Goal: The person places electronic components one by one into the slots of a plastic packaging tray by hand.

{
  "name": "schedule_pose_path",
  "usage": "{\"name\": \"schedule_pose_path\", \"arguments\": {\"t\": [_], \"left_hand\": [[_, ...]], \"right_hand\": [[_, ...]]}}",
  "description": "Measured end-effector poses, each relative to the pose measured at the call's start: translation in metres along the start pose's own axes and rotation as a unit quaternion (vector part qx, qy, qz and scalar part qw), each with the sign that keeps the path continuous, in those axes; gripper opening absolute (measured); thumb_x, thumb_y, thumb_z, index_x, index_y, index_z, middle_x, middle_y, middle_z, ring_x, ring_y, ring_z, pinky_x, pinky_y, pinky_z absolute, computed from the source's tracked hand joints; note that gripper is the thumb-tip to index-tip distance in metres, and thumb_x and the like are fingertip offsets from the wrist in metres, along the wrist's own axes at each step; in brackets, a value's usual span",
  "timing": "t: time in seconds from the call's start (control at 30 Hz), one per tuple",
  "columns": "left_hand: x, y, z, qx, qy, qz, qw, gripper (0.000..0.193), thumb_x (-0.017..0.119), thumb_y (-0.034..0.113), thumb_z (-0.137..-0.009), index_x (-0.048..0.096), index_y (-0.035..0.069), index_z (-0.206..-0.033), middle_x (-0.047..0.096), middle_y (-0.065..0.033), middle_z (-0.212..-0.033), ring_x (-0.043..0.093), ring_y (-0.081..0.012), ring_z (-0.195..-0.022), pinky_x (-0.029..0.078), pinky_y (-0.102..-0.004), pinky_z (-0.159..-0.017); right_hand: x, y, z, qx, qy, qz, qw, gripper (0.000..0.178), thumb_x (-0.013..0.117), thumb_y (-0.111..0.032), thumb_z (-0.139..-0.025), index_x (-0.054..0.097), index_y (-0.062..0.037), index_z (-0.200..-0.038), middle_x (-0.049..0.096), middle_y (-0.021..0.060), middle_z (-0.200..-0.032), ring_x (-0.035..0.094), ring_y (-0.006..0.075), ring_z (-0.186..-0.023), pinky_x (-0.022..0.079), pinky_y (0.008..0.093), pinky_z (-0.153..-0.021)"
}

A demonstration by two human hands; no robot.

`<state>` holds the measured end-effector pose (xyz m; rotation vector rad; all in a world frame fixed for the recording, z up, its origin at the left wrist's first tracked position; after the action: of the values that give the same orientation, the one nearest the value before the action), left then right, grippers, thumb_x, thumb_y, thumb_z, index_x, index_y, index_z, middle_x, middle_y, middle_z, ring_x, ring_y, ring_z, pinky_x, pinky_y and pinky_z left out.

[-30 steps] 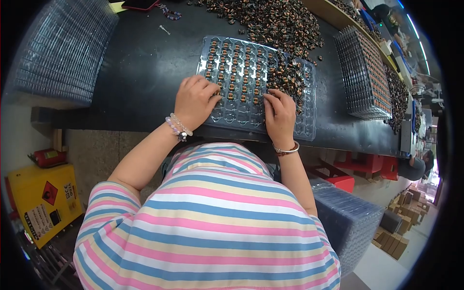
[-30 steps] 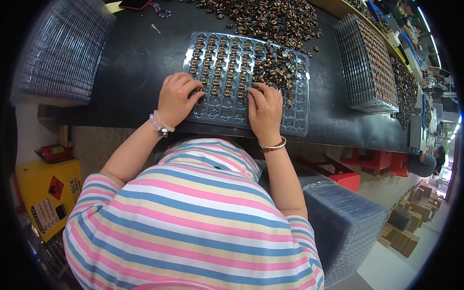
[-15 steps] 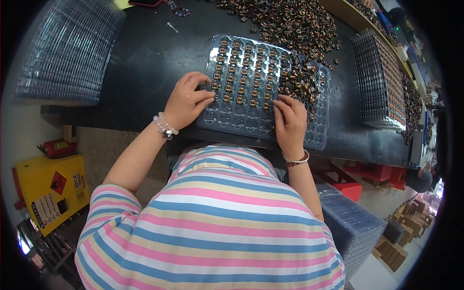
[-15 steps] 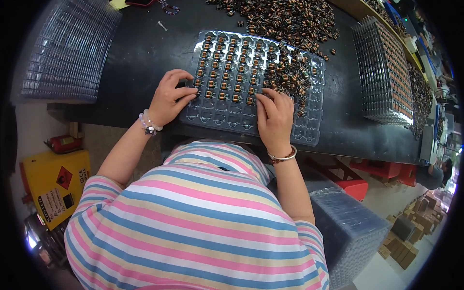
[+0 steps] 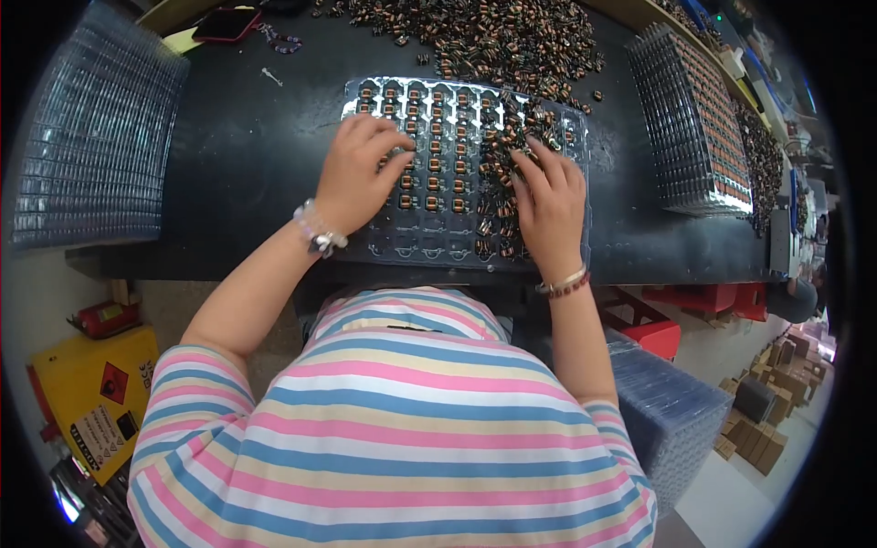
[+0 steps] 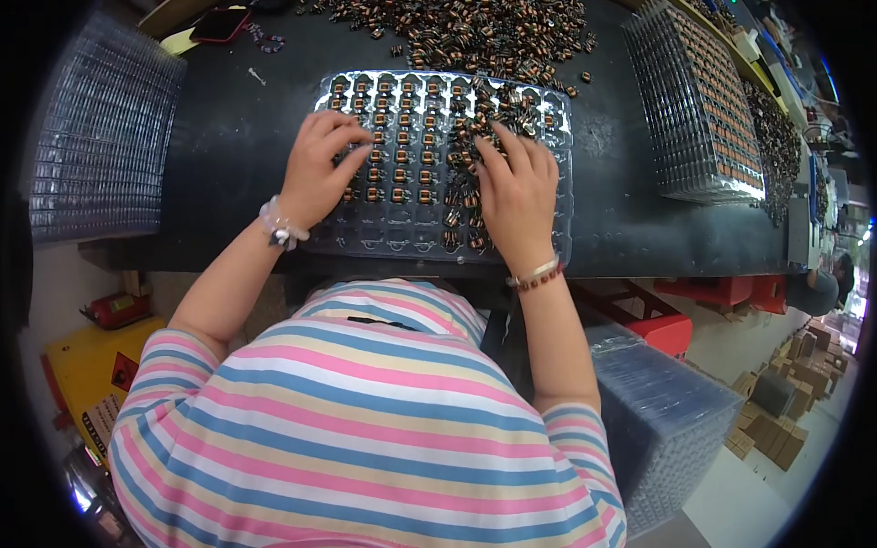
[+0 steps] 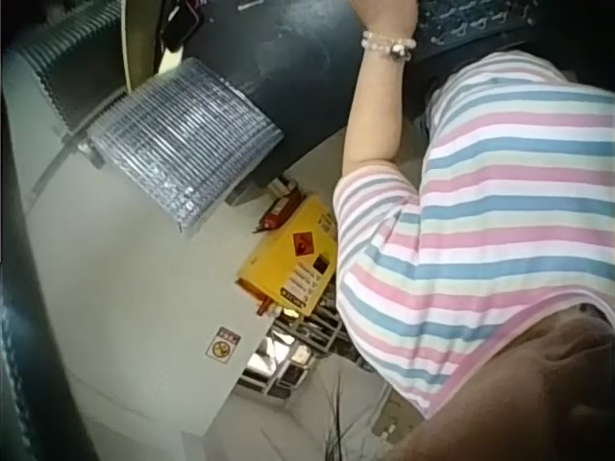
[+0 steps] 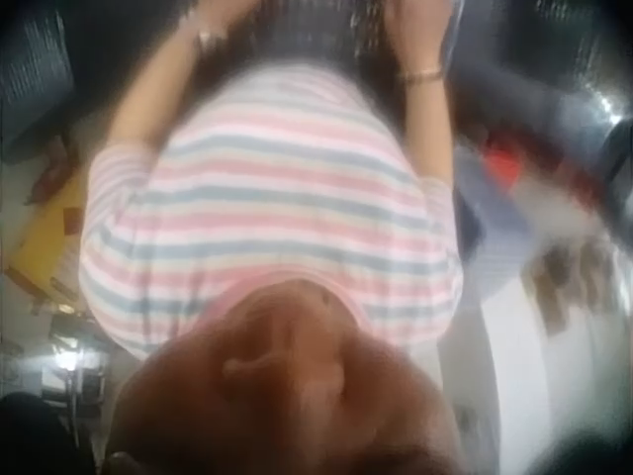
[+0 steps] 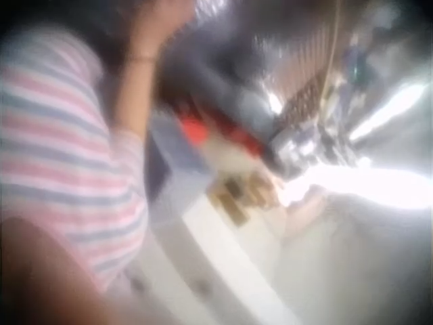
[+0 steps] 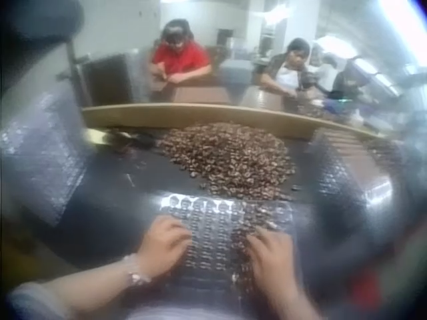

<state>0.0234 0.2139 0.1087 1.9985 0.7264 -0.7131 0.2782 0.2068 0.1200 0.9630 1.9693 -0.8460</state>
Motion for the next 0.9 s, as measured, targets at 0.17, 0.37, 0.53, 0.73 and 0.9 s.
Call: {"name": "schedule_pose_path", "arguments": {"t": [0.17,0.37,0.53,0.73,0.9], "left_hand": [[0.066,0.023,-0.041,0.059,-0.019,0.07,0.996,0.02,0.068,0.016,-0.078,0.068,0.009,-0.097,0.066,-0.0086,-0.092,0.058,-0.0275,-0.1,0.043,-0.0404,-0.09],[0.074,0.02,-0.049,0.086,-0.044,0.043,0.994,0.025,0.064,0.005,-0.079,0.067,0.009,-0.103,0.067,-0.0092,-0.09,0.062,-0.0278,-0.088,0.049,-0.0387,-0.079],[0.032,0.023,-0.025,-0.059,-0.055,0.202,0.976,0.021,0.06,0.005,-0.084,0.068,0.009,-0.103,0.064,-0.0099,-0.085,0.062,-0.0266,-0.084,0.051,-0.0357,-0.074],[0.012,0.043,0.017,-0.039,-0.121,0.156,0.98,0.01,0.067,0.012,-0.08,0.068,0.006,-0.088,0.067,-0.0081,-0.088,0.063,-0.025,-0.093,0.05,-0.0364,-0.079],[0.02,0.034,0.038,0.023,-0.112,0.024,0.993,0.009,0.07,0.015,-0.076,0.066,0.007,-0.08,0.063,-0.0055,-0.1,0.051,-0.0279,-0.113,0.042,-0.0409,-0.094]], "right_hand": [[0.017,0.013,-0.021,-0.038,-0.025,0.048,0.998,0.028,0.063,-0.014,-0.084,0.063,-0.0105,-0.112,0.061,0.0025,-0.119,0.054,0.0251,-0.106,0.038,0.041,-0.097],[0.019,0.017,-0.014,-0.032,-0.032,0.006,0.999,0.022,0.064,-0.014,-0.084,0.066,-0.0089,-0.105,0.063,0.0041,-0.111,0.055,0.0258,-0.101,0.04,0.0402,-0.094],[0.021,0.019,-0.015,-0.024,0.002,-0.021,0.999,0.018,0.066,-0.012,-0.082,0.067,-0.0077,-0.1,0.065,0.0051,-0.095,0.057,0.0251,-0.088,0.044,0.0371,-0.082],[0.017,0.008,-0.006,-0.021,0.037,-0.05,0.998,0.016,0.067,-0.006,-0.08,0.067,-0.0069,-0.096,0.066,0.0047,-0.094,0.06,0.0243,-0.082,0.049,0.034,-0.071],[0.014,-0.001,0.004,-0.012,0.034,-0.061,0.997,0.018,0.067,-0.004,-0.08,0.067,-0.0061,-0.097,0.066,0.0059,-0.093,0.06,0.0247,-0.084,0.05,0.0343,-0.071]]}}
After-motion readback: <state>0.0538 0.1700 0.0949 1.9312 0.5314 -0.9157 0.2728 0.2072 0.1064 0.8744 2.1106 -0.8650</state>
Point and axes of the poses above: each hand's wrist, its own z-axis away from the middle knuckle, its own x-axis out of the palm, y = z × x, the point moved 1 cm from there along -z, towards the middle knuckle
